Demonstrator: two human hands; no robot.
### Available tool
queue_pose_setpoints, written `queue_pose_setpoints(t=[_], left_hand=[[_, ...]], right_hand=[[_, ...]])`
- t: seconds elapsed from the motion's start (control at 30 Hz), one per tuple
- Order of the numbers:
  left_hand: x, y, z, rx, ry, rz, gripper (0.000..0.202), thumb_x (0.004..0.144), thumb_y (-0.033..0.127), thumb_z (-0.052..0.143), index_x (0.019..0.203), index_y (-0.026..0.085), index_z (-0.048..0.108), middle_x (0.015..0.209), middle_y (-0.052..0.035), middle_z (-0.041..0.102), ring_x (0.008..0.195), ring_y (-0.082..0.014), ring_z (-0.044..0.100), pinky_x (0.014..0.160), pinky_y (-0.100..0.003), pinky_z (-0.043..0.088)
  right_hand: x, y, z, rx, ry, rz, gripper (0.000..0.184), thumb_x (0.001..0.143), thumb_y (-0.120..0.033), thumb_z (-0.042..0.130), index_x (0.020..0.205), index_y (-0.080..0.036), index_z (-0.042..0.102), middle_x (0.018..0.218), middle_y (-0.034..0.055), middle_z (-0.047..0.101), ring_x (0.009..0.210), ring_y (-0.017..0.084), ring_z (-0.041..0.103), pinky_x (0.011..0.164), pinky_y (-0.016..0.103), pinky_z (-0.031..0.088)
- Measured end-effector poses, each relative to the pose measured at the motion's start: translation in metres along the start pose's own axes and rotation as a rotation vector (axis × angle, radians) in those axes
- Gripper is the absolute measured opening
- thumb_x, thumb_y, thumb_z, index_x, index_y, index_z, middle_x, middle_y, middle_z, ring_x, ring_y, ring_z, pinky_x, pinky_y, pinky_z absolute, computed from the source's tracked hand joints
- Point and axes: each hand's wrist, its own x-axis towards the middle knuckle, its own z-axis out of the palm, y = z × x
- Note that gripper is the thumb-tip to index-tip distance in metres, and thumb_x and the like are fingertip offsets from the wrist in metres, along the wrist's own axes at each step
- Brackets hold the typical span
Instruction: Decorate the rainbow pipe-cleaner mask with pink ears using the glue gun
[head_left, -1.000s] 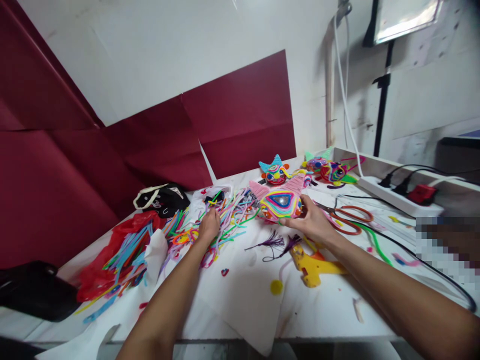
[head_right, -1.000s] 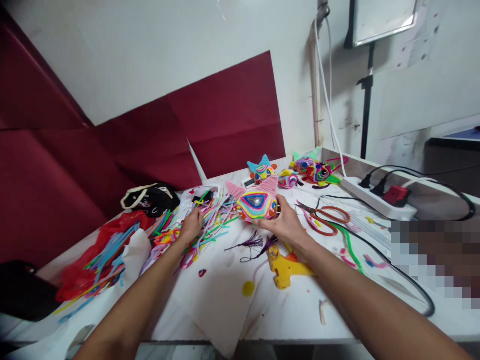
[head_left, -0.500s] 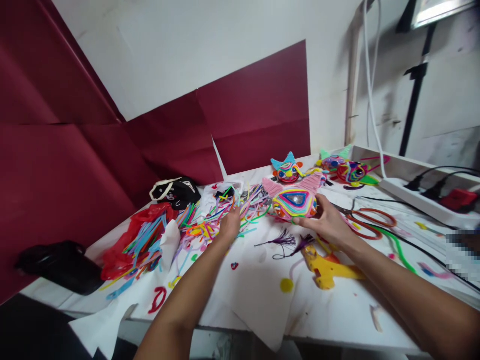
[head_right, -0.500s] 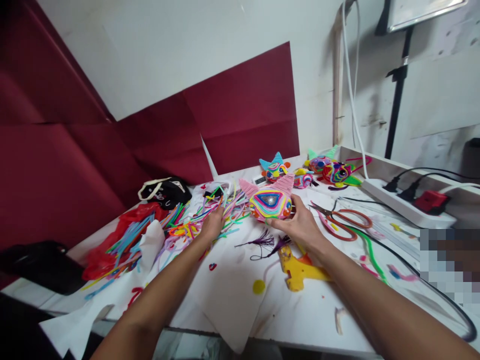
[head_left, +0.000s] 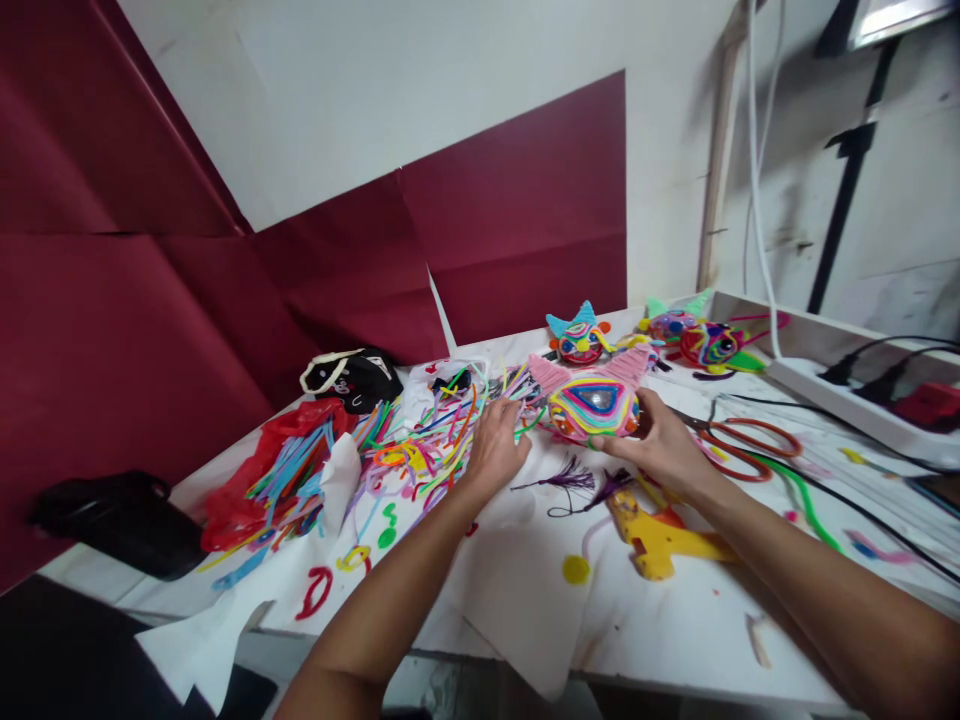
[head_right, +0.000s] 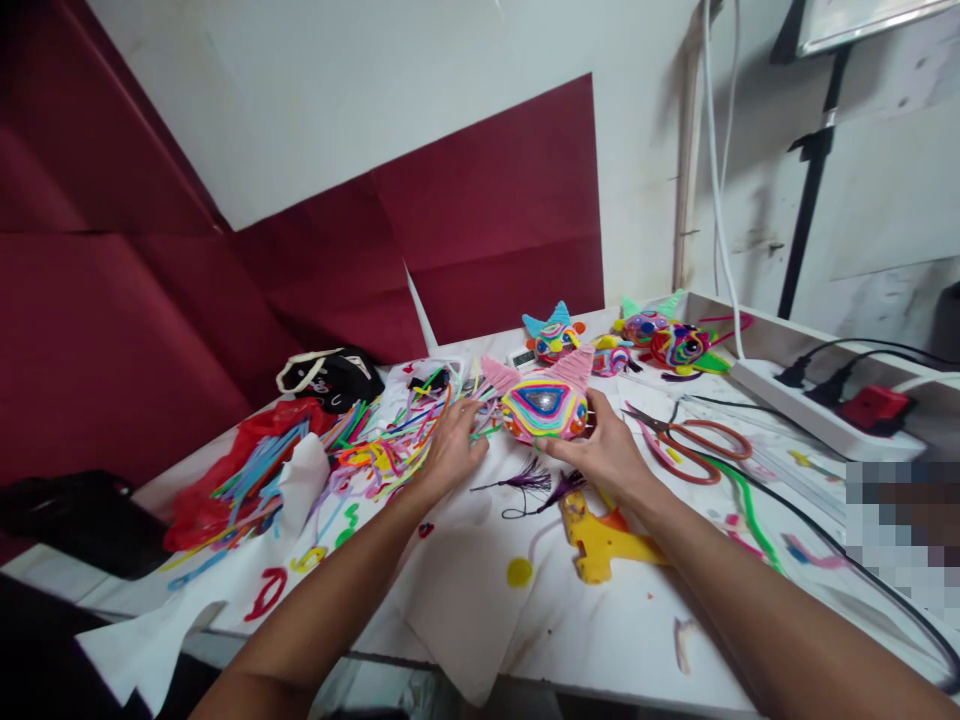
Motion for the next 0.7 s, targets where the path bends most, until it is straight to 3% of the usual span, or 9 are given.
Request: queue_pose_setpoints(t=[0.1,0.17,0.23,0.3,0.4,0.7], left_hand=[[-0.007,0.020,0.013,-0.202,-0.046,0.002,0.072,0.071,0.019,0.071,0.138,0.016,0.044,0.140,-0.0177,0.049,0.130,-0.0330,0.048,0.109,-0.047,0.039],[-0.012,0.032,0.021,-0.418,-0.116,0.009,0.073,0.078,0.027,0.067,0.143,0.020,0.035,0.134,-0.0151,0.056,0.119,-0.0276,0.059,0.098,-0.042,0.050],[-0.018,0.043,0.027,-0.916,-0.204,-0.029,0.067,0.080,0.032,0.069,0.140,0.024,0.038,0.133,-0.0123,0.057,0.120,-0.0259,0.059,0.101,-0.041,0.047],[-0.023,0.050,0.031,-1.164,-0.237,-0.117,0.065,0.077,0.036,0.074,0.134,0.028,0.043,0.132,-0.0090,0.058,0.122,-0.0250,0.057,0.103,-0.042,0.045],[-0.027,0.053,0.036,-1.276,-0.245,-0.212,0.067,0.073,0.040,0.079,0.130,0.031,0.044,0.130,-0.0073,0.059,0.120,-0.0246,0.058,0.099,-0.043,0.047],[-0.031,0.050,0.044,-1.458,-0.235,-0.165,0.073,0.074,0.036,0.079,0.134,0.030,0.038,0.131,-0.0083,0.059,0.119,-0.0241,0.060,0.101,-0.044,0.047]], right_hand=[[0.002,0.003,0.001,0.044,-0.014,-0.023,0.058,0.059,-0.035,0.084,0.107,-0.024,0.053,0.096,0.0026,0.068,0.086,0.025,0.064,0.074,0.036,0.050],[0.002,0.003,0.001,0.049,-0.006,-0.030,0.058,0.059,-0.034,0.084,0.107,-0.024,0.053,0.098,0.0030,0.068,0.088,0.025,0.064,0.076,0.036,0.050],[0.001,0.002,0.001,0.043,0.000,-0.035,0.060,0.058,-0.033,0.084,0.109,-0.024,0.053,0.100,0.0034,0.068,0.089,0.026,0.064,0.078,0.037,0.050],[0.000,0.000,0.002,0.064,-0.016,-0.047,0.060,0.059,-0.033,0.084,0.110,-0.024,0.053,0.101,0.0036,0.068,0.090,0.026,0.064,0.078,0.037,0.050],[-0.002,-0.004,0.003,0.110,-0.046,-0.066,0.057,0.060,-0.035,0.083,0.107,-0.023,0.052,0.099,0.0035,0.067,0.090,0.025,0.064,0.079,0.036,0.051],[-0.008,-0.005,0.011,0.150,-0.056,-0.084,0.060,0.060,-0.026,0.081,0.112,-0.022,0.051,0.101,0.0034,0.069,0.090,0.023,0.066,0.079,0.033,0.052]])
